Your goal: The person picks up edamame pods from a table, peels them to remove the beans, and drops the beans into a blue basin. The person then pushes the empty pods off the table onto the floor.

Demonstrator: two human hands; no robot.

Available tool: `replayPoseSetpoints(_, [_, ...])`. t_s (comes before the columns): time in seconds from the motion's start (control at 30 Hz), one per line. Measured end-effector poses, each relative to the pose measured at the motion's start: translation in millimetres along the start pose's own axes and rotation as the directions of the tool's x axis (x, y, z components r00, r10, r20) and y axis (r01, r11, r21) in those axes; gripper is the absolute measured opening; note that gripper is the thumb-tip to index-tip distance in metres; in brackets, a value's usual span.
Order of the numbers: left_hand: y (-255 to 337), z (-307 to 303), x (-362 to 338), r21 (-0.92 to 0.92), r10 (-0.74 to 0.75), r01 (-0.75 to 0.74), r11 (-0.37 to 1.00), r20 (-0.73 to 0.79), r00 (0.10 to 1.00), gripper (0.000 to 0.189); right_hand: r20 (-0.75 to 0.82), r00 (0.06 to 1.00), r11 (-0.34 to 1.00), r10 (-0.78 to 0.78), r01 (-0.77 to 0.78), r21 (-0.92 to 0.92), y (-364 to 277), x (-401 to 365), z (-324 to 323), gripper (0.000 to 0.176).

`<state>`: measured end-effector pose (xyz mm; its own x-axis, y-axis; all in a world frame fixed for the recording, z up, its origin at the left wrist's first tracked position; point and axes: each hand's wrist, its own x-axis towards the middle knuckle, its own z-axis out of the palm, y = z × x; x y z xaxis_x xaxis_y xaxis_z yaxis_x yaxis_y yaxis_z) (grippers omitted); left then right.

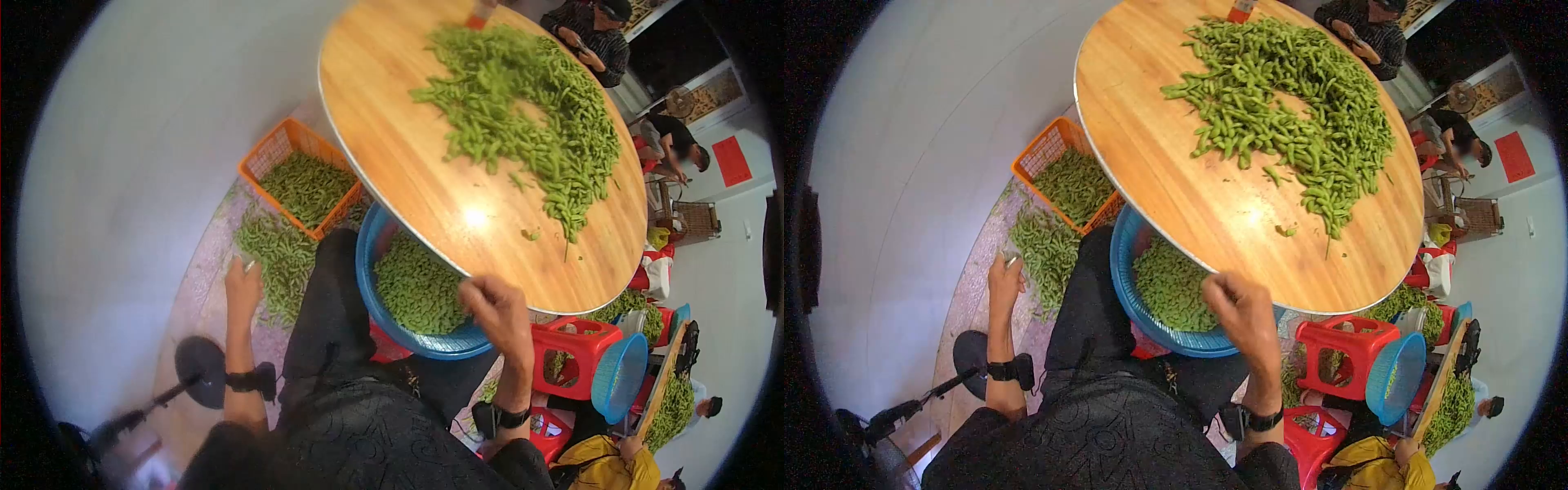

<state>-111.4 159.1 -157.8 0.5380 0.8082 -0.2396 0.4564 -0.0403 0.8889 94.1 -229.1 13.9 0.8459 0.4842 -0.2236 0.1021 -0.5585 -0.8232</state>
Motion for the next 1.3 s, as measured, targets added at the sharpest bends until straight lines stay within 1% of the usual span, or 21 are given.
replayPoseSetpoints(0.03, [3, 4, -1, -0.009, 0.009, -0.009, 1.0, 0.005, 1.0, 0.014, -0.094, 0.994, 0.997, -0.062, 0.066, 0.043, -9, 15, -7, 0.021])
replayPoseSetpoints(0.1, [7, 12, -3, -0.031, 0.039, -0.037, 0.999, 0.077, 0.996, 0.012, -0.318, 0.932, 0.983, -0.175, 0.185, 0.001, -4, 65, -19, 0.023])
replayPoseSetpoints(0.2, [19, 25, -9, -0.134, 0.046, -0.032, 0.99, 0.1, 0.994, 0.011, -0.412, 0.907, 0.987, -0.09, 0.135, 0.083, -18, 133, -40, 0.031])
replayPoseSetpoints(0.27, [27, 29, -10, -0.144, 0.064, -0.049, 0.988, 0.105, 0.992, 0.01, -0.454, 0.889, 0.986, -0.062, 0.126, 0.112, -22, 166, -42, 0.035])
replayPoseSetpoints(0.33, [34, 31, -12, -0.149, 0.081, -0.064, 0.987, 0.113, 0.99, 0.01, -0.505, 0.845, 0.979, -0.178, 0.099, -0.178, -22, 187, -40, 0.04])
replayPoseSetpoints(0.37, [38, 32, -12, -0.157, 0.08, -0.06, 0.986, 0.125, 0.989, 0.009, -0.51, 0.841, 0.979, -0.178, 0.1, -0.177, -17, 195, -39, 0.04])
replayPoseSetpoints(0.43, [50, 34, -13, -0.162, 0.085, -0.062, 0.985, 0.138, 0.987, 0.009, -0.489, 0.845, 0.955, -0.216, 0.08, -0.285, -5, 207, -35, 0.044])
replayPoseSetpoints(0.47, [56, 37, -14, -0.18, 0.09, -0.065, 0.982, 0.132, 0.987, 0.009, -0.519, 0.821, 0.954, -0.237, 0.096, -0.283, 1, 211, -34, 0.04])
replayPoseSetpoints(0.6, [91, 46, -24, -0.191, 0.13, -0.097, 0.977, 0.168, 0.977, 0.012, -0.493, 0.839, 0.964, -0.232, 0.128, -0.234, -5, 193, -43, 0.036])
replayPoseSetpoints(0.63, [106, 51, -29, -0.188, 0.128, -0.095, 0.978, 0.172, 0.977, 0.012, -0.48, 0.833, 0.952, -0.274, 0.165, -0.256, 0, 189, -45, 0.034])
replayPoseSetpoints(0.7, [142, 68, -40, -0.31, 0.17, -0.084, 0.947, 0.26, 0.951, 0.016, -0.465, 0.828, 0.941, -0.312, 0.2, -0.275, 4, 178, -44, 0.033])
replayPoseSetpoints(0.77, [173, 87, -48, -0.374, 0.257, -0.112, 0.921, 0.366, 0.894, 0.021, -0.418, 0.874, 0.967, -0.249, 0.247, -0.06, 3, 156, -38, 0.033])
replayPoseSetpoints(0.83, [202, 108, -54, -0.41, 0.323, -0.125, 0.903, 0.459, 0.828, 0.02, -0.38, 0.897, 0.972, -0.227, 0.234, -0.028, 3, 132, -31, 0.03])
replayPoseSetpoints(0.9, [227, 131, -63, -0.475, 0.339, -0.041, 0.879, 0.562, 0.755, 0.021, -0.312, 0.916, 0.958, -0.251, 0.281, 0.054, 1, 108, -21, 0.026])
replayPoseSetpoints(0.93, [238, 142, -67, -0.464, 0.329, -0.036, 0.885, 0.569, 0.754, 0.021, -0.329, 0.886, 0.933, -0.328, 0.358, 0.035, 8, 100, -15, 0.025])
replayPoseSetpoints(1.0, [254, 160, -73, -0.487, 0.4, -0.043, 0.872, 0.658, 0.638, 0.021, -0.297, 0.896, 0.935, -0.329, 0.353, 0.03, 5, 81, -10, 0.023])
replayPoseSetpoints(1.03, [259, 166, -75, -0.474, 0.389, -0.041, 0.88, 0.667, 0.636, 0.021, -0.268, 0.901, 0.933, -0.342, 0.359, 0.016, 1, 71, -9, 0.022])
replayPoseSetpoints(1.1, [263, 175, -79, -0.461, 0.394, -0.035, 0.887, 0.713, 0.581, 0.021, -0.257, 0.915, 0.94, -0.312, 0.337, 0.059, -7, 55, -8, 0.019])
replayPoseSetpoints(1.17, [262, 179, -82, -0.451, 0.382, -0.016, 0.892, 0.736, 0.559, 0.02, -0.249, 0.901, 0.931, -0.355, 0.365, -0.003, -7, 46, -8, 0.018])
replayPoseSetpoints(1.23, [261, 180, -83, -0.448, 0.388, -0.004, 0.894, 0.769, 0.507, 0.019, -0.241, 0.893, 0.922, -0.381, 0.385, -0.031, -1, 44, -9, 0.017])
replayPoseSetpoints(1.3, [261, 179, -85, -0.441, 0.381, 0.003, 0.897, 0.778, 0.5, 0.018, -0.229, 0.883, 0.911, -0.41, 0.407, -0.061, 1, 41, -11, 0.016])
